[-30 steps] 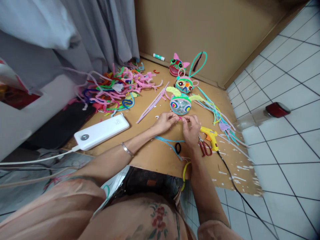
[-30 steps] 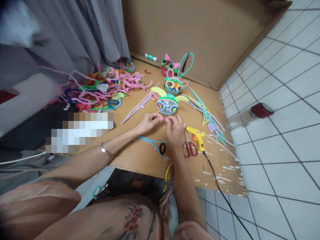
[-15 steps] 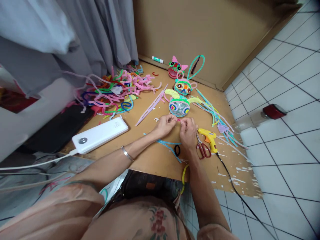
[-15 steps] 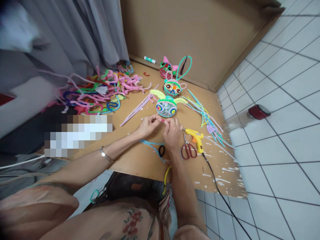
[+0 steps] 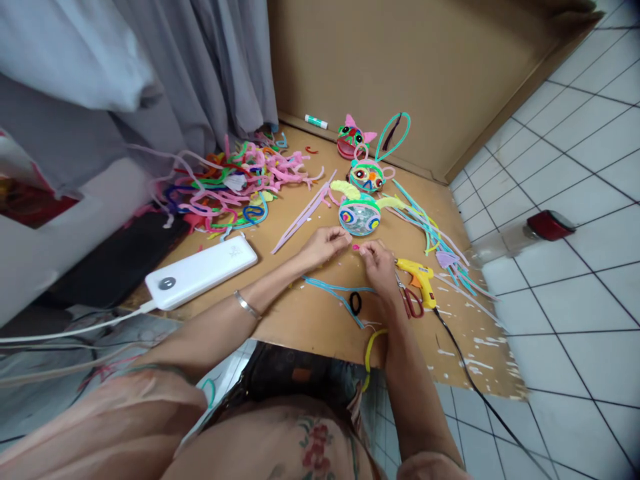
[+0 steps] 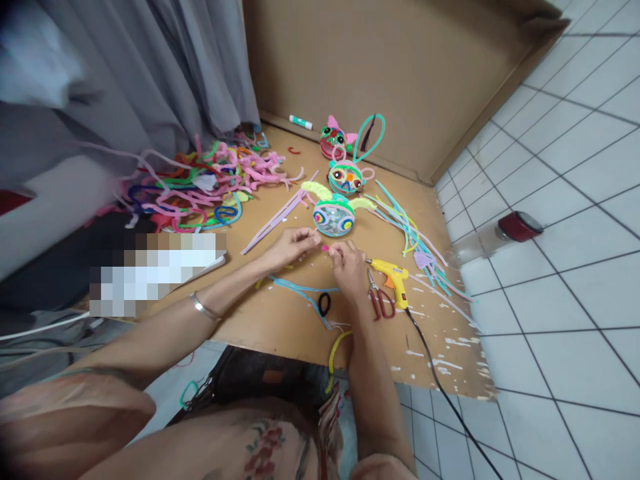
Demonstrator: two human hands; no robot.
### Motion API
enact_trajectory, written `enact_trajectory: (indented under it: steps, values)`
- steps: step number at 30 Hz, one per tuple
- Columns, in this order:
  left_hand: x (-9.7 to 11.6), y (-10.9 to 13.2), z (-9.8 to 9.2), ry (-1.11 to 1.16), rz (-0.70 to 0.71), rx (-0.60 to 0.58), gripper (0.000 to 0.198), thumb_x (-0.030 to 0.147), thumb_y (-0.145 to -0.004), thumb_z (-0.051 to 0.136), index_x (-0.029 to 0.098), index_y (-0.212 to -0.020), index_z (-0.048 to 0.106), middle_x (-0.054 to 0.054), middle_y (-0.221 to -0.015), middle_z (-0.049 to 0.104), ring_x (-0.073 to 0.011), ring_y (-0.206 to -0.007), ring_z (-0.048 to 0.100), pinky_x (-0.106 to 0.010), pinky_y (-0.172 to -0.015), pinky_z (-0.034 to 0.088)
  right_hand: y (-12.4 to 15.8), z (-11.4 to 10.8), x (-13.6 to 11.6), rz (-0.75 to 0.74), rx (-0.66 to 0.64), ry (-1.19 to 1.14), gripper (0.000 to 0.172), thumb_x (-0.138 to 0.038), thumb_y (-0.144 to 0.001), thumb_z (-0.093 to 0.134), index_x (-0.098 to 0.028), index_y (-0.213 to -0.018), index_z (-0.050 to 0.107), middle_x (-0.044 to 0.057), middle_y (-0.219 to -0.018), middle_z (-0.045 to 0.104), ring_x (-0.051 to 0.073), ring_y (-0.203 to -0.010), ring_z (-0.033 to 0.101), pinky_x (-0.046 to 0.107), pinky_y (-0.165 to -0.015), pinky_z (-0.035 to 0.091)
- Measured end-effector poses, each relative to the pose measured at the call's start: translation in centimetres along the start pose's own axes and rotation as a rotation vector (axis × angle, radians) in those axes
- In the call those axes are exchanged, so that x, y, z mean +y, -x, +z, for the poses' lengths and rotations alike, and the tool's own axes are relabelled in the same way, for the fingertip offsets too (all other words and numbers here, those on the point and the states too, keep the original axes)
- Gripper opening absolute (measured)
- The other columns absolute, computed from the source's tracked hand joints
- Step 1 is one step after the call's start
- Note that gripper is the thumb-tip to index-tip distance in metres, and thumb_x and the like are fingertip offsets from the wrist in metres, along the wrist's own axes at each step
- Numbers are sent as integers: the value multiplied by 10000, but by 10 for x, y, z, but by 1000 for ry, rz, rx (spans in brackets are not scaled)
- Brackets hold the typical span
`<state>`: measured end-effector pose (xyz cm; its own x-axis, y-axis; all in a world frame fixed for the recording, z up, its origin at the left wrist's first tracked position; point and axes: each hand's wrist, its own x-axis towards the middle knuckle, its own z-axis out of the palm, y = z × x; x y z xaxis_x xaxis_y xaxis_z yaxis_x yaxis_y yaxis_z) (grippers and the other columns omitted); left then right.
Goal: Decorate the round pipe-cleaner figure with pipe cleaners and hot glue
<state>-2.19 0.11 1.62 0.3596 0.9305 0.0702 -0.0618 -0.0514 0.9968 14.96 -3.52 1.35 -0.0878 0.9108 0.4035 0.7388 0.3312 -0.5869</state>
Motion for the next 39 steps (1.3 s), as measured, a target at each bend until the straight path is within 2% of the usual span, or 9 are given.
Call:
enact_trajectory:
  steps: [3, 8, 12, 15, 19, 24, 28, 34, 39]
  values:
    - [3, 3, -6, -119, 17, -89, 338, 458, -715, 690, 126, -749, 636, 50, -553, 475, -60, -503, 351, -208, -502, 256, 0, -3, -1, -30, -40, 14, 189, -282, -930, 459, -216, -802, 582, 3, -807, 609, 177, -796, 555, 320, -797, 361]
    - [0, 4, -5, -156, 3, -147, 367, 483, -713, 692, 119, -743, 648, 30, -585, 522, -67, -532, 389, -213, -531, 281, -1, -3, -2, -18, -26, -8, 195, -311, -934, 460, -219, -809, 577, 10, -831, 608, 177, -784, 550, 314, -774, 374]
    - [-3, 2, 1, -109, -41, -177, 354, 464, -667, 720, 122, -693, 632, 34, -581, 520, -62, -536, 396, -209, -530, 282, -1, -2, 1, -18, -16, -52, 189, -325, -928, 468, -222, -813, 577, 12, -833, 599, 180, -797, 554, 309, -765, 396]
    - [0, 3, 5, -42, -108, -165, 266, 384, -653, 693, 133, -663, 606, 50, -538, 482, -51, -496, 361, -204, -497, 246, -2, -2, 0, -20, -13, -86, 183, -317, -921, 475, -222, -798, 573, 7, -806, 589, 178, -788, 553, 309, -769, 404]
    - [3, 4, 8, 85, -184, -176, 174, 302, -603, 630, 139, -647, 587, 43, -538, 504, -47, -473, 381, -198, -476, 246, -2, -2, -1, -19, -6, -120, 195, -321, -913, 486, -221, -767, 569, 0, -771, 586, 174, -772, 548, 307, -763, 404]
    - [0, 2, 11, 94, -165, -112, 156, 283, -574, 617, 137, -625, 603, 53, -501, 480, -47, -471, 376, -197, -478, 259, -2, -2, 0, -22, 13, -156, 180, -316, -901, 508, -215, -775, 587, -2, -777, 589, 172, -781, 554, 314, -783, 403]
    - [-3, 0, 14, 80, -128, -3, 185, 312, -583, 613, 138, -647, 617, 46, -537, 514, -57, -495, 400, -205, -503, 307, -1, 0, -4, -10, 62, -139, 189, -328, -907, 503, -215, -775, 575, -3, -775, 580, 170, -768, 543, 313, -771, 401]
    - [-6, -1, 17, 74, -81, 122, 172, 313, -602, 585, 143, -629, 586, 56, -537, 484, -53, -495, 369, -204, -499, 277, 3, 8, -18, 2, 155, -57, 200, -312, -917, 498, -223, -742, 535, 12, -790, 587, 182, -785, 535, 326, -765, 383]
    - [-7, -1, 20, 155, -85, 146, 112, 262, -606, 565, 150, -617, 562, 64, -510, 450, -53, -481, 349, -205, -488, 269, 4, 9, -23, 9, 170, -41, 181, -312, -936, 466, -234, -816, 576, 33, -848, 610, 204, -857, 557, 345, -813, 397]
